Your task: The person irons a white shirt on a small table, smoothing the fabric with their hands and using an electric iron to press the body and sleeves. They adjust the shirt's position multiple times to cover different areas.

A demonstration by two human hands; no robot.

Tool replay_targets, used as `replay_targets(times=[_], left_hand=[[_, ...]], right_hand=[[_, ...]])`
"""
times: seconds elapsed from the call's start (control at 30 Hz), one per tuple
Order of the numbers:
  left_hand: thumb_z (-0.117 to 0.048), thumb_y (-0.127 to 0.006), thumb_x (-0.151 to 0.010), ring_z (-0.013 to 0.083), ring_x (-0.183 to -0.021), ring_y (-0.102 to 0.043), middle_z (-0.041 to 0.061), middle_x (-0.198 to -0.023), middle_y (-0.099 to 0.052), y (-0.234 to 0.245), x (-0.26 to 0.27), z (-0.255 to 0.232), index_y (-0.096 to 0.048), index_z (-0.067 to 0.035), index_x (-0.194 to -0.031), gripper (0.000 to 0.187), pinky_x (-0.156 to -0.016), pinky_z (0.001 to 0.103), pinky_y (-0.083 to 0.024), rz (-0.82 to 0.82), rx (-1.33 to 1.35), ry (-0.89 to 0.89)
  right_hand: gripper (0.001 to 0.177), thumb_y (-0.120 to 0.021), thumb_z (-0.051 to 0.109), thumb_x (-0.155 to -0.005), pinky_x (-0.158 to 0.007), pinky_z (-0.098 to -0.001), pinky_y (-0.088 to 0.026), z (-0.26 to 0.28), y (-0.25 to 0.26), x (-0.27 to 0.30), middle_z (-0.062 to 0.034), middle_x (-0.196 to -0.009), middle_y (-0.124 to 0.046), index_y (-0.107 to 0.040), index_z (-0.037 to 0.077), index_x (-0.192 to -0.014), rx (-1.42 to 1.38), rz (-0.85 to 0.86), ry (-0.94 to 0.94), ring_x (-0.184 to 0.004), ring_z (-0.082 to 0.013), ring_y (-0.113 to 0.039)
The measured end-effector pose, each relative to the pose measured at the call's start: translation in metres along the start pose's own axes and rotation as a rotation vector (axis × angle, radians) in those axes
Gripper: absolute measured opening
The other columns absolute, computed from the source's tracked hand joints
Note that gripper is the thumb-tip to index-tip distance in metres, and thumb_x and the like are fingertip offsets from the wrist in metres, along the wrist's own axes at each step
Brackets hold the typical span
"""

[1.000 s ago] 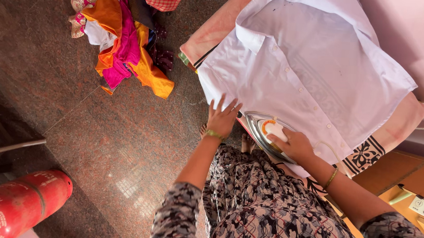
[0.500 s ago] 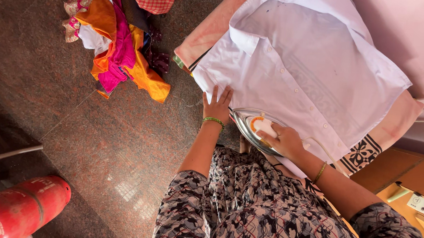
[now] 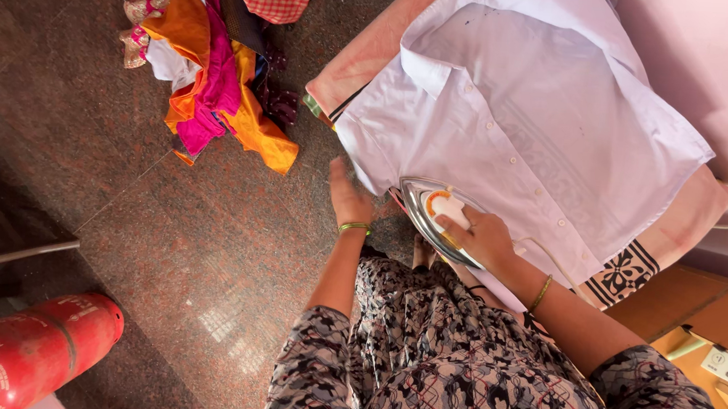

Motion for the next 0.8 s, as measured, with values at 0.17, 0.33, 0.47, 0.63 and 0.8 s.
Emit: replay_targets(times=[0.17,0.33,0.47,0.63,0.8], left_hand=[[-0.021,-0.050,-0.081,0.0319,-0.146,-0.033,0.011,-0.163,-0.027,-0.047,0.041,0.091,-0.019,-0.019,-0.159,0.084,-0.100,0.057,-0.047,0.074,0.951,0.778],[-0.066,-0.054,-0.092,0.0287,-0.152,-0.031,0.004,-0.165,-0.036,-0.088,0.035,0.081,-0.029,-0.019,-0.160,0.087,-0.118,0.057,-0.030,0.236,1.361,0.793],[-0.068,-0.062,-0.087,0.0254,-0.152,-0.032,0.001,-0.161,-0.042,-0.079,0.013,0.083,-0.037,-0.019,-0.153,0.086,-0.118,0.054,-0.028,0.058,1.386,0.764],[-0.051,-0.075,-0.081,0.0202,-0.119,-0.056,0.001,-0.128,-0.064,-0.060,0.002,0.092,-0.063,-0.019,-0.127,0.057,-0.100,0.045,-0.036,0.044,1.184,0.818],[-0.021,-0.088,-0.084,0.0133,-0.074,-0.057,0.002,-0.087,-0.070,0.014,-0.007,0.098,-0.066,-0.009,-0.090,0.025,-0.068,0.030,-0.045,-0.244,0.816,0.376]], right_hand=[[0.067,-0.057,0.067,-0.092,-0.058,-0.0423,-0.052,0.014,0.004,-0.017,-0.0163,-0.066,-0.070,-0.072,0.001,-0.089,-0.014,-0.037,0.014,-0.058,-0.0312,-0.069],[0.067,-0.058,0.066,-0.090,-0.061,-0.0431,-0.051,0.019,0.006,-0.032,-0.0186,-0.067,-0.069,-0.072,0.000,-0.087,-0.087,-0.069,-0.009,-0.059,-0.0326,-0.069],[0.071,-0.059,0.068,-0.088,-0.062,-0.0429,-0.052,0.010,0.004,-0.035,-0.0196,-0.069,-0.069,-0.072,-0.001,-0.087,-0.051,-0.060,0.037,-0.062,-0.0326,-0.069],[0.074,-0.059,0.072,-0.083,-0.063,-0.0434,-0.053,-0.013,-0.004,-0.026,-0.0185,-0.069,-0.072,-0.073,0.000,-0.088,0.043,0.077,-0.037,-0.063,-0.0319,-0.071],[0.076,-0.057,0.073,-0.084,-0.063,-0.0434,-0.054,-0.033,-0.007,-0.003,-0.0202,-0.068,-0.070,-0.072,-0.001,-0.087,0.105,0.062,0.012,-0.062,-0.0333,-0.070]])
Point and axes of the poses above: each hand's wrist, its own x-axis away from the middle knuckle, its own y-axis out of the back of the hand, z = x × y, the point moved 8 cm from there along -x, towards the middle knuckle
